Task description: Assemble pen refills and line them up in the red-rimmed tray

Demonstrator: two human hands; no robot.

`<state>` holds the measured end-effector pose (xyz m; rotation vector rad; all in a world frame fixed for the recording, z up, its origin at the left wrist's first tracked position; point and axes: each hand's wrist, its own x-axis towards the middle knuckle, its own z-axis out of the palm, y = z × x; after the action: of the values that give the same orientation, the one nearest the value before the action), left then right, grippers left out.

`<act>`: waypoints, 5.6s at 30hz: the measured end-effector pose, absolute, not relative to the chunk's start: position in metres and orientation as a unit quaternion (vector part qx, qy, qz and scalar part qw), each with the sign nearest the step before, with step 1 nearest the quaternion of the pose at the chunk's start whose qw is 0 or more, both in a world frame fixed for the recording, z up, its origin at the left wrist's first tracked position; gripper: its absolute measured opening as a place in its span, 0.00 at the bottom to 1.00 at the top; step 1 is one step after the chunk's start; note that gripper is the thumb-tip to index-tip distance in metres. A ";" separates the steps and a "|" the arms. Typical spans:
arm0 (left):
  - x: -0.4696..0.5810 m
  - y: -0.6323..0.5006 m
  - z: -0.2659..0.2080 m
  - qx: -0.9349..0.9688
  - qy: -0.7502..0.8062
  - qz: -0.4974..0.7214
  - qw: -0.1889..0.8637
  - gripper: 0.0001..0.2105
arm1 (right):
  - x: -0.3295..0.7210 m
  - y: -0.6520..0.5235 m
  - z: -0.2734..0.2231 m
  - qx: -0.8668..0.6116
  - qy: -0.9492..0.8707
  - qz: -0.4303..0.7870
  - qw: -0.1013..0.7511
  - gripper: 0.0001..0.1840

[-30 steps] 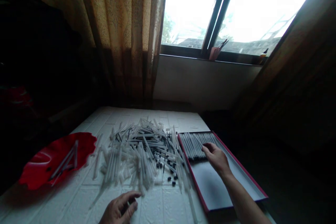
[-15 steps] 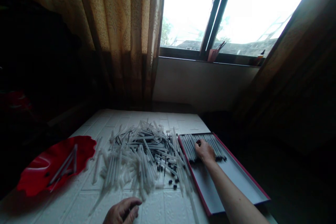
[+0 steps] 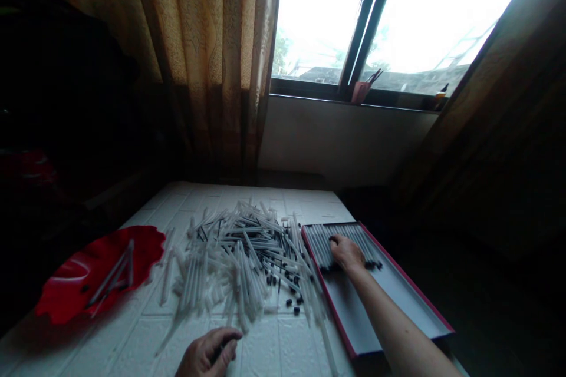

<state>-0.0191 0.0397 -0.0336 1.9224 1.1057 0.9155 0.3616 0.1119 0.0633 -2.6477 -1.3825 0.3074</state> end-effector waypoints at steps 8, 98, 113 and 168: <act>-0.020 0.040 -0.038 0.747 0.428 0.358 0.360 0.21 | 0.355 0.107 0.068 -0.875 -0.472 0.068 0.075 0.11; -0.013 0.023 0.008 0.830 0.376 0.411 -0.032 0.13 | 0.243 -0.019 0.062 -0.595 -0.490 0.280 0.572 0.14; -0.011 0.020 0.011 0.847 0.344 0.404 -0.043 0.12 | 0.236 -0.016 0.069 -0.581 -0.547 0.261 0.544 0.14; -0.012 0.025 0.001 0.857 0.336 0.392 0.002 0.13 | 0.233 0.057 0.029 -0.708 -0.695 0.015 0.125 0.17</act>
<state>-0.0118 0.0249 0.0014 2.6880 1.0529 1.2290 0.2329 0.0571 0.0286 -2.0641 -2.0245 0.0446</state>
